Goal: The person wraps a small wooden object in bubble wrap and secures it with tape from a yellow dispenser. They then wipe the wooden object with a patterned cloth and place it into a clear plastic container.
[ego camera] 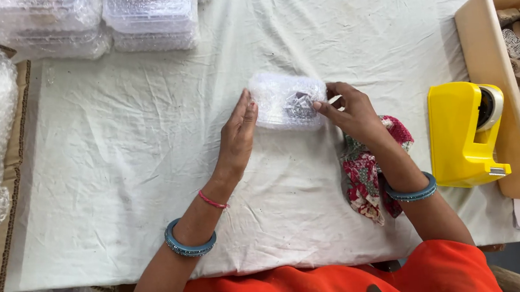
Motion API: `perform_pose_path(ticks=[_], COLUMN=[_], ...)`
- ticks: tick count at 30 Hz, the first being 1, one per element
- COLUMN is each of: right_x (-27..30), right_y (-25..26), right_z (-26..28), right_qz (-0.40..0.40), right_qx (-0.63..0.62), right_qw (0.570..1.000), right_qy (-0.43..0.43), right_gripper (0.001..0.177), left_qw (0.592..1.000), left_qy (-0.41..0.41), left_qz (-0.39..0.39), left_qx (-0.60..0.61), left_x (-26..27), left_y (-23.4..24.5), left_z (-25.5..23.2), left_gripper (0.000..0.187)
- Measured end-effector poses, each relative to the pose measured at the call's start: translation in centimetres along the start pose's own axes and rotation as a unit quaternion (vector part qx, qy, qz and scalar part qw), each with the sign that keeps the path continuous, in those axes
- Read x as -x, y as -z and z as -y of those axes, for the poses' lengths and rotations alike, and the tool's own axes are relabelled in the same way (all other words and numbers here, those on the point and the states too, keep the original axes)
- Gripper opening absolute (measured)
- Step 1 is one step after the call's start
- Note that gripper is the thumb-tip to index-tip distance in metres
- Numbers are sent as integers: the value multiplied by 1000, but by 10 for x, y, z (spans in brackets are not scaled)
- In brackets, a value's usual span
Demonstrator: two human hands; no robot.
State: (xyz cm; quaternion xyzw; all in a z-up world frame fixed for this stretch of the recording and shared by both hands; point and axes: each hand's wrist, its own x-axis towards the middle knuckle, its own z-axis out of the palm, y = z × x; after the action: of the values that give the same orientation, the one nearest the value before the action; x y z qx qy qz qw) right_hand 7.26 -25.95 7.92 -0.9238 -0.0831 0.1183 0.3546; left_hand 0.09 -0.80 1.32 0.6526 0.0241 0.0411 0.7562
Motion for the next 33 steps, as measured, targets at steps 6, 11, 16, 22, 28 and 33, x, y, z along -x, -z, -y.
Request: perform_pose_path(ticks=[6, 11, 16, 22, 28, 33], right_x=[9, 25, 39, 18, -10, -6], right_y=[-21, -39, -31, -21, -47, -51], right_z=[-7, -26, -22, 19, -1, -5], right_qz=[-81, -22, 27, -35, 83, 64], right_qx=[-174, -72, 17, 9, 30, 13], right_qw=[950, 960, 960, 954, 971, 976], right_qy=[246, 271, 279, 297, 222, 208], right_gripper=[50, 24, 16, 101, 122, 123], left_qw=[986, 984, 995, 988, 917, 898], left_qy=[-80, -31, -50, -113, -195, -180], left_qz=[5, -28, -38, -74, -79, -70], left_qx=[144, 174, 74, -76, -339, -395], left_x=[-11, -8, 6, -5, -10, -10], left_y=[16, 49, 57, 44, 17, 16], left_z=[-39, -6, -8, 0, -2, 1], left_gripper=[52, 37, 38, 49, 51, 47])
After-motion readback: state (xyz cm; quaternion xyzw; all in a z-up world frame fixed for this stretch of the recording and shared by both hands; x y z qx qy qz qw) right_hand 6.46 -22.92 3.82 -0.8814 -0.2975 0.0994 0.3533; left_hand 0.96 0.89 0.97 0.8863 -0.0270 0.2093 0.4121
